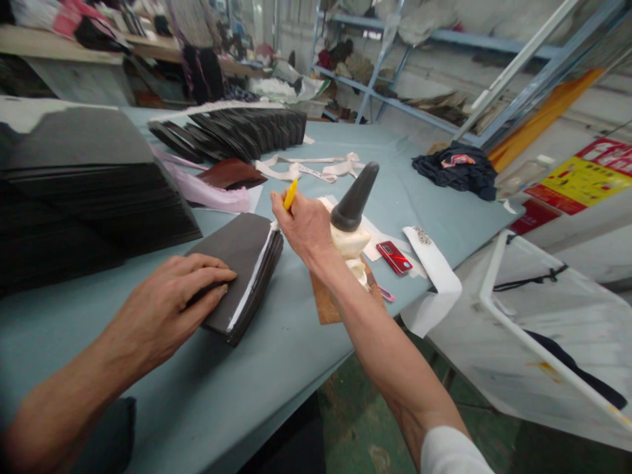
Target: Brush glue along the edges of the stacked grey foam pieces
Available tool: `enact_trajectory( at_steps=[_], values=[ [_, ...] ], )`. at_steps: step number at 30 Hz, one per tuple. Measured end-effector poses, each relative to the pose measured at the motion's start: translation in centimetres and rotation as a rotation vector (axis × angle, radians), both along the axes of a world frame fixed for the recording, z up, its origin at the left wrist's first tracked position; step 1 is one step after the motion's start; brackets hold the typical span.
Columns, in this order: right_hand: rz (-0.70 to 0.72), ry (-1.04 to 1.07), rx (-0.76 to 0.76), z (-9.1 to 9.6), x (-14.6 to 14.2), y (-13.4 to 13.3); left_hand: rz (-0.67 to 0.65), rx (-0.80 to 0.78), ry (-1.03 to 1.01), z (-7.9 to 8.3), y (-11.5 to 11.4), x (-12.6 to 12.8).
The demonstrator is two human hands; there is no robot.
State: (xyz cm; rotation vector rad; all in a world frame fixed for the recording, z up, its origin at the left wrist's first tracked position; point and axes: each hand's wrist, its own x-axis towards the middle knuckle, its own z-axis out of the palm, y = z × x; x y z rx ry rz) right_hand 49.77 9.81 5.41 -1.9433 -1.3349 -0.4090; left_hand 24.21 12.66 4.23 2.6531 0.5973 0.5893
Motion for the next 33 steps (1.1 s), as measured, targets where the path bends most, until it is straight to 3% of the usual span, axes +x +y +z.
enact_trajectory(
  at_steps=[6, 14, 21, 26, 33],
  values=[
    [0.023, 0.061, 0.051, 0.5, 0.9, 0.2, 0.007, 0.011, 0.007, 0.1, -0.2, 0.0],
    [0.105, 0.177, 0.219, 0.4, -0.6, -3.5, 0.011, 0.027, 0.01, 0.2, -0.2, -0.1],
    [0.218, 0.508, 0.356, 1.3, -3.1, -4.9, 0.054, 0.055, 0.053, 0.5, -1.7, 0.0],
    [0.389, 0.781, 0.325, 1.7, -5.4, -4.3, 0.177, 0.039, 0.182, 0.9, -4.2, 0.5],
    [0.48, 0.842, 0.233, 1.7, -9.0, -3.5, 0.211, 0.06, 0.203, 1.1, -5.6, 1.0]
  ],
)
